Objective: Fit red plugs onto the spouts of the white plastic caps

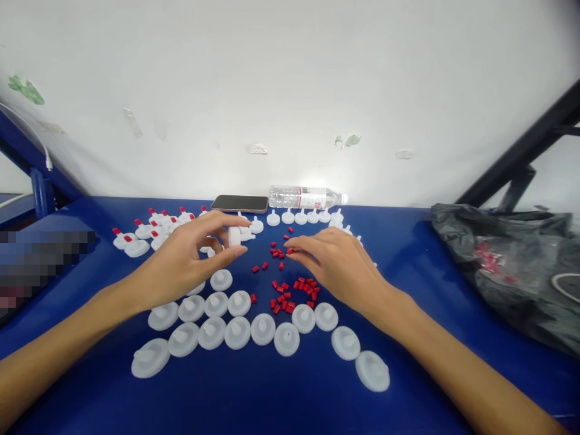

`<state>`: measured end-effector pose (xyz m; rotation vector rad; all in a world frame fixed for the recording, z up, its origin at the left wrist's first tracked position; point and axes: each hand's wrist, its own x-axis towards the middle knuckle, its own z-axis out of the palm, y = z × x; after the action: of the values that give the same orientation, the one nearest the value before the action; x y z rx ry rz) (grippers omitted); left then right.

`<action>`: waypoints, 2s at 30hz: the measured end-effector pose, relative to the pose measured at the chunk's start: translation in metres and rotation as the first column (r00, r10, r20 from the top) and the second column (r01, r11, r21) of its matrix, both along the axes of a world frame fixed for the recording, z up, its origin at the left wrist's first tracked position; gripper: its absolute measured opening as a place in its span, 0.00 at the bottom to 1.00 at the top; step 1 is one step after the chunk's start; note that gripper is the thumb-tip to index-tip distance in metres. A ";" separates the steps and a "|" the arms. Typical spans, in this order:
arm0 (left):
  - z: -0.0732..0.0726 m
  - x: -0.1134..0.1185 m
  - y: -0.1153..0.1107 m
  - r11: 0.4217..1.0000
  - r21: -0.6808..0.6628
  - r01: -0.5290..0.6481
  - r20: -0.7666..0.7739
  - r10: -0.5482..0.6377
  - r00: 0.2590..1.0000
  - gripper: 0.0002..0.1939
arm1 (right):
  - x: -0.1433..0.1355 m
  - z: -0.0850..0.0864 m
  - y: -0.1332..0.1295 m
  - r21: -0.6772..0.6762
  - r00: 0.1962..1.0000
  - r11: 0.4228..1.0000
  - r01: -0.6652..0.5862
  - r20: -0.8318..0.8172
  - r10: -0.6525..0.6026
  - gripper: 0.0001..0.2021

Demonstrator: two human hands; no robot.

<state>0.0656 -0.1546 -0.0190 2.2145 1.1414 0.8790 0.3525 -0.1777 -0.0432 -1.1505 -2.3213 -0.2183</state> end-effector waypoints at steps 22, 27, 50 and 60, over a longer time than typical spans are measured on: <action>-0.003 0.016 -0.020 0.977 0.168 0.132 0.017 -0.137 0.990 0.18 | -0.023 0.012 -0.019 -0.221 0.795 0.944 -0.247 -0.603 0.066 0.03; -0.003 0.018 -0.021 0.977 0.190 0.093 0.039 -0.102 0.994 0.18 | -0.022 0.013 -0.018 -0.241 0.779 0.934 -0.263 -0.624 0.058 0.03; -0.014 0.019 -0.028 0.872 0.462 0.163 -0.070 -0.147 0.987 0.30 | -0.025 -0.002 -0.019 -0.163 0.931 0.956 -0.242 -0.318 0.182 0.22; -0.014 0.019 -0.032 0.907 0.386 0.168 -0.050 -0.162 0.986 0.31 | -0.031 0.011 -0.027 -0.104 0.917 0.967 -0.231 -0.355 0.181 0.15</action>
<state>0.0849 -0.1869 -0.0332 2.5962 0.8205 1.0918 0.3215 -0.2046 -0.0326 -0.9124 -2.1470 0.2173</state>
